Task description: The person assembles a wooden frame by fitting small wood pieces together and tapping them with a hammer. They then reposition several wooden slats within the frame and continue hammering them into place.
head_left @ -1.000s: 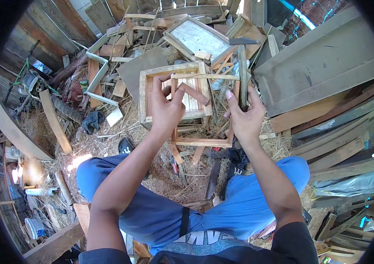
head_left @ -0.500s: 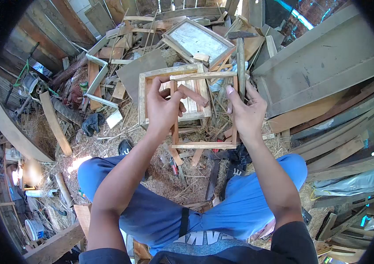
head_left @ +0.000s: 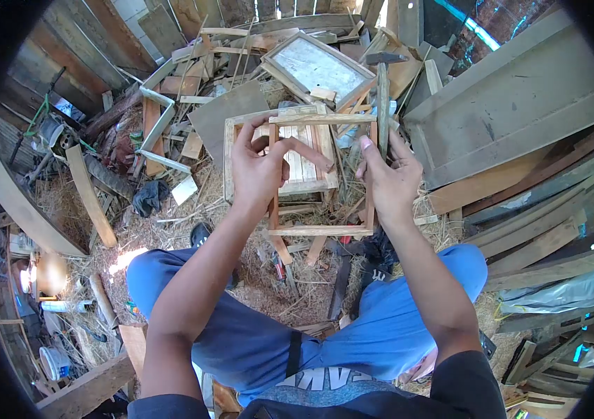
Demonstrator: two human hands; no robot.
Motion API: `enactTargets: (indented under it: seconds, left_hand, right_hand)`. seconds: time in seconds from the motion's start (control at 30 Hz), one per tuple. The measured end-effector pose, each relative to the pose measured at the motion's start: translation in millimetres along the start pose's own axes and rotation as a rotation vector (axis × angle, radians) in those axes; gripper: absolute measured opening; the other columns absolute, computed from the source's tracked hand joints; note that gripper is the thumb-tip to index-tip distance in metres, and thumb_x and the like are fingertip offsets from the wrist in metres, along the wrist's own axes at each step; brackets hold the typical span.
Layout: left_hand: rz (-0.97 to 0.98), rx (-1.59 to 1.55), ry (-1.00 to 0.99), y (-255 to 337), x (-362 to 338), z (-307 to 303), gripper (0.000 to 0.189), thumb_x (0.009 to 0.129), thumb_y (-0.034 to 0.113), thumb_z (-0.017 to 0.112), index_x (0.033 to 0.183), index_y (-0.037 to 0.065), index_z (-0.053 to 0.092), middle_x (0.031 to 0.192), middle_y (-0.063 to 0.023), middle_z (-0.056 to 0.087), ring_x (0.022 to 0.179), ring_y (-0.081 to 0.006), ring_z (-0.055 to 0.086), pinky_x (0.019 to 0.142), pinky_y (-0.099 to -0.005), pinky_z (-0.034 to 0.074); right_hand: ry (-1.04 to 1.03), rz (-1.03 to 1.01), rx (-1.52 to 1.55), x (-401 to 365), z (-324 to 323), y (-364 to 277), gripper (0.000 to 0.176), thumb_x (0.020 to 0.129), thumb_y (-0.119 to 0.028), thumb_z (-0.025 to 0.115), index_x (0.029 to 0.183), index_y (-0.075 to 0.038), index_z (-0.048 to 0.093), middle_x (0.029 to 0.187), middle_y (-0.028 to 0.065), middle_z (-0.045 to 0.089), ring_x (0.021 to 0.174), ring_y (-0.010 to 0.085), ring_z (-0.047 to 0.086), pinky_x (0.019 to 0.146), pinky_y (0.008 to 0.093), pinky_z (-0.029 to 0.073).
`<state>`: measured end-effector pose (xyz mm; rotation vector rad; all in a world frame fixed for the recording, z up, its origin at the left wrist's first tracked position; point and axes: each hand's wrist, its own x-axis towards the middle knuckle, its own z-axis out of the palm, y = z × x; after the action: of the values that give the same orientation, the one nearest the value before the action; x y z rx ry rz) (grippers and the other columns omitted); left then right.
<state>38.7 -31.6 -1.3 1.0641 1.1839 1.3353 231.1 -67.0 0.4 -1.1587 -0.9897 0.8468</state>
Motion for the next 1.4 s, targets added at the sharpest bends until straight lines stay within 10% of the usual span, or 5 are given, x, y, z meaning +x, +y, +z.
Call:
enactTargets:
  seconds: [0.6, 0.87, 1.2, 1.4]
  left_hand:
    - [-0.075, 0.094, -0.07, 2, 3, -10, 0.053, 0.088, -0.003, 0.055, 0.141, 0.002, 0.059, 0.07, -0.0055, 0.064, 0.049, -0.009, 0.058, 0.042, -0.0244, 0.044]
    - [-0.075, 0.07, -0.07, 1, 6, -7, 0.052, 0.088, -0.005, 0.057, 0.139, 0.003, 0.061, 0.103, -0.0119, 0.071, 0.058, -0.0106, 0.064, 0.042, -0.0251, 0.047]
    - [0.045, 0.111, -0.067, 0, 5, -7, 0.054, 0.089, -0.007, 0.057, 0.142, 0.005, 0.058, 0.108, -0.0097, 0.07, 0.057, -0.0088, 0.062, 0.043, -0.0237, 0.046]
    - [-0.039, 0.08, -0.11, 1, 7, -15, 0.051, 0.086, -0.007, 0.053, 0.134, 0.003, 0.064, 0.08, -0.0058, 0.067, 0.054, -0.0076, 0.059, 0.043, -0.0252, 0.045]
  right_hand:
    - [-0.1, 0.047, 0.005, 8, -6, 8, 0.03, 0.094, -0.003, 0.071, 0.124, 0.002, 0.07, 0.075, -0.0024, 0.065, 0.058, 0.0043, 0.055, 0.052, 0.0225, 0.044]
    - [-0.054, 0.032, 0.036, 2, -2, 8, 0.032, 0.096, -0.005, 0.071, 0.128, 0.002, 0.068, 0.081, -0.0014, 0.068, 0.059, 0.0036, 0.054, 0.053, 0.0223, 0.044]
    - [-0.018, -0.005, -0.024, -2, 3, 9, 0.031, 0.097, -0.005, 0.069, 0.127, 0.003, 0.068, 0.084, -0.0008, 0.067, 0.059, 0.0036, 0.054, 0.053, 0.0219, 0.044]
    - [-0.078, 0.055, 0.009, 0, 1, 4, 0.023, 0.097, -0.004, 0.069, 0.12, 0.002, 0.07, 0.075, -0.0018, 0.065, 0.057, 0.0042, 0.055, 0.052, 0.0224, 0.043]
